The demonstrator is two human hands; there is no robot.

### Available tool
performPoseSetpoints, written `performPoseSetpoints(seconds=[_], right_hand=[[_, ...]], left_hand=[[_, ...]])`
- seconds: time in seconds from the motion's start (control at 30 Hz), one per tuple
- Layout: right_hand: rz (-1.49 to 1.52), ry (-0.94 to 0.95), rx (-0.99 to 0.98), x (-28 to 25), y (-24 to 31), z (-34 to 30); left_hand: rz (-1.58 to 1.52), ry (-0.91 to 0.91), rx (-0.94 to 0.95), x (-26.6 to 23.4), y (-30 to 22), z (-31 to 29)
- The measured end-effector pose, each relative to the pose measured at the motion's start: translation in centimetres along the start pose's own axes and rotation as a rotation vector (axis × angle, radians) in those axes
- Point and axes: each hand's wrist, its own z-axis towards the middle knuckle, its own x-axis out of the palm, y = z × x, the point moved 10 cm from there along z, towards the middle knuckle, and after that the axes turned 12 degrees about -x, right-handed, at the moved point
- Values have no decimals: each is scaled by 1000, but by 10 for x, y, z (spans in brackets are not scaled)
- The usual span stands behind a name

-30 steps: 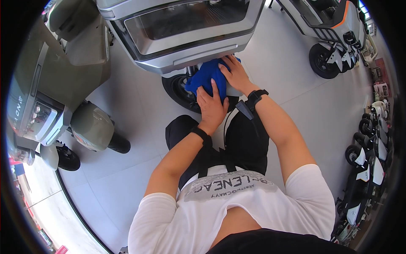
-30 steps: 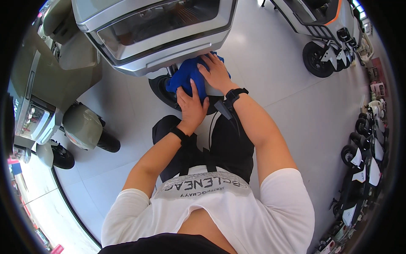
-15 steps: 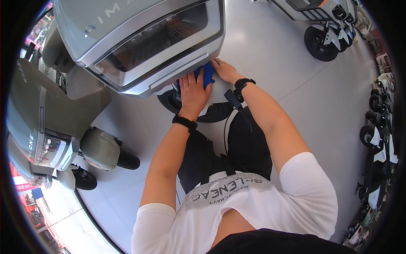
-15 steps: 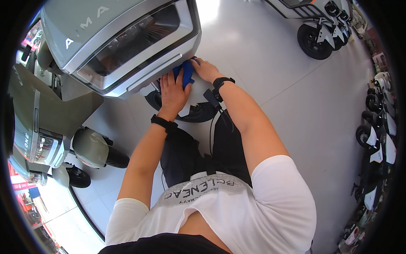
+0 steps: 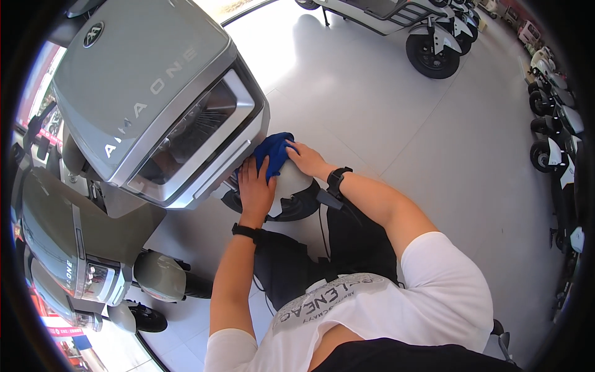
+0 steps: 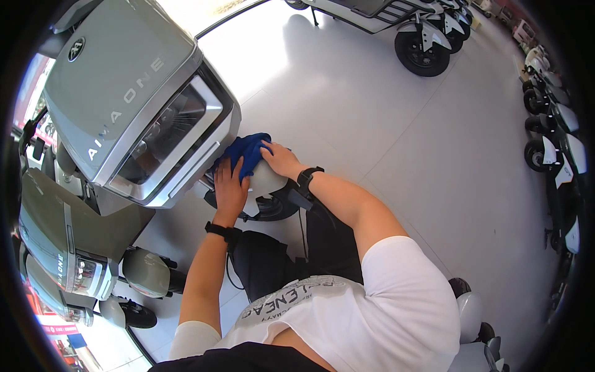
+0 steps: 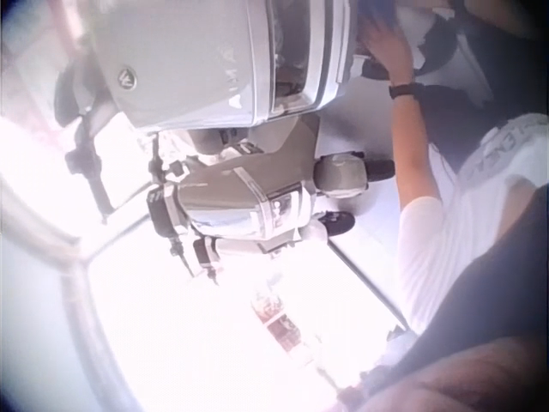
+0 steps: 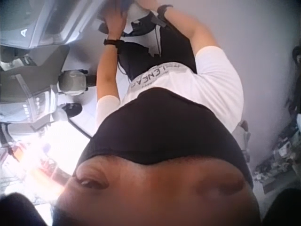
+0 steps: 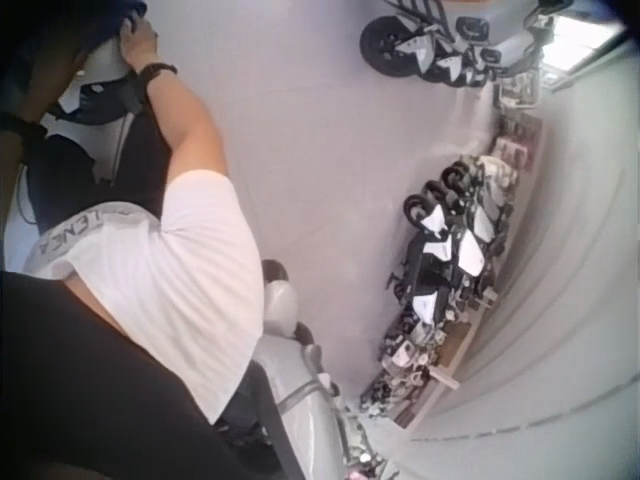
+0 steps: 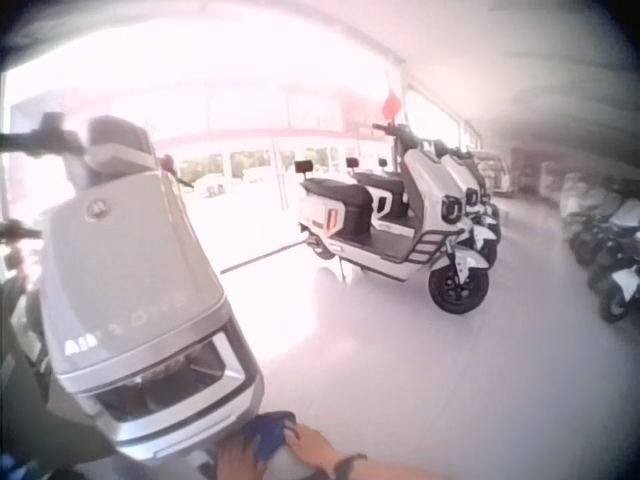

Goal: Clean the surfaces of electric scooters using a blue cloth.

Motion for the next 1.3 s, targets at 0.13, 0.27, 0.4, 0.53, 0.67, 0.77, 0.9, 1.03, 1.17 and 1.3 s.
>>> performPoseSetpoints(seconds=[0.13, 0.27, 0.4, 0.53, 0.67, 0.77, 0.9, 1.03, 1.17, 1.3], right_hand=[[-194, -142, -200, 6, 17, -32], [-268, -138, -257, 34, 52, -74], [-339, -122, -233, 37, 54, -71], [-392, -61, -179, 33, 53, -31], [-395, 45, -12, 23, 34, 8], [-410, 108, 58, 28, 34, 24], [-403, 107, 38, 27, 26, 17], [-427, 46, -5, 29, 39, -16], [-397, 2, -98, 43, 57, -68], [-361, -89, -143, 48, 56, -95]], left_hand=[[-33, 18, 43, 0, -13, -23], [-130, 43, -4, -6, -7, -46], [-10, 68, -5, -1, 1, -36], [54, -51, -9, 1, 17, -3], [26, 393, -313, 32, 32, 38], [63, 312, -328, 35, 49, 47], [40, 278, -262, 25, 33, 38], [18, 80, -96, 16, 25, 4], [-62, 32, -20, -2, 4, -37], [-85, 92, -23, -1, -4, -50]])
